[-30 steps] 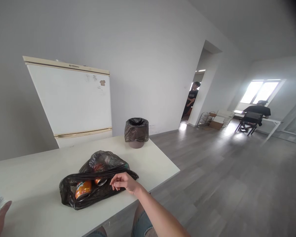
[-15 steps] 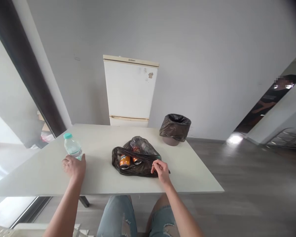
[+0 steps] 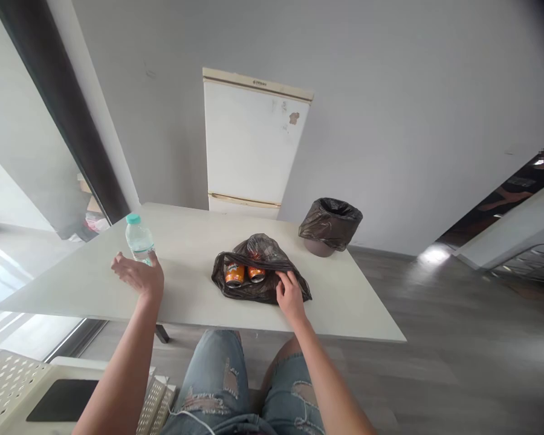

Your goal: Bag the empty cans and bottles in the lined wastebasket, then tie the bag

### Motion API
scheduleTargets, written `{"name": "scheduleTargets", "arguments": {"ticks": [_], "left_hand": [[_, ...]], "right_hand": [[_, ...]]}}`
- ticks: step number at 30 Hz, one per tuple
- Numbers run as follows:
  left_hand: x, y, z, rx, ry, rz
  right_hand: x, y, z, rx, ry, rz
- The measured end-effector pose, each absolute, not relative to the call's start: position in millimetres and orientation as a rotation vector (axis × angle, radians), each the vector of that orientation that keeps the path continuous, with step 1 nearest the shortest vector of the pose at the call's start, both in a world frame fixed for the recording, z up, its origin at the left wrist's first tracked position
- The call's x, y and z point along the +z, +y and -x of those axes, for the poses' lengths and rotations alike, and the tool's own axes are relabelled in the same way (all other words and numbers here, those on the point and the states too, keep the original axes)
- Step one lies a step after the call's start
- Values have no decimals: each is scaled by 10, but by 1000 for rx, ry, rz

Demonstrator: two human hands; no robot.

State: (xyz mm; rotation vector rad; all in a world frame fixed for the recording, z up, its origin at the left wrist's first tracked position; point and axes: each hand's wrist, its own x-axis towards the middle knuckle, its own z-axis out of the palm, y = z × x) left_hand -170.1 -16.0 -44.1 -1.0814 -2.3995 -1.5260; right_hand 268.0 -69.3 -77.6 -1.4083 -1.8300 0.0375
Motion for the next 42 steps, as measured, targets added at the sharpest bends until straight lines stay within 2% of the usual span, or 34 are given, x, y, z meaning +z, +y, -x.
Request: {"name": "scheduleTargets", "arguments": {"ticks": [3, 8, 12, 18, 24, 29, 37, 40, 42], "left_hand": [[-470, -135, 1495, -1595, -2118, 1288], [-618, 39, 769, -1723, -2097, 2340], [-709, 103, 410, -1531, -1807, 2870], [-781, 65, 437, -1281, -1719, 2912], [-773, 48, 421, -1256, -1670, 2899], [-795, 47, 419, -1262, -1672, 2884], [-766, 47, 406, -1285, -1637, 2919], [-695, 38, 418, -1455, -1659, 2900], [-561, -50, 418, -1665, -1834, 2655]], "right_hand": [[-810, -665, -2676, -40, -1787, 1434], [-866, -585, -2670, -115, -1812, 1458], [-859, -507, -2743, -215, -1759, 1533], [-866, -391, -2846, -124, -1661, 1831], [-781, -425, -2854, -61, -1576, 1884], [-482, -859, -2990, 77, -1475, 1702], [-73, -1511, -3158, 132, -799, 1325], [56, -1561, -3154, 159, -480, 1132], [146, -1606, -3127, 213, -417, 1031]]}}
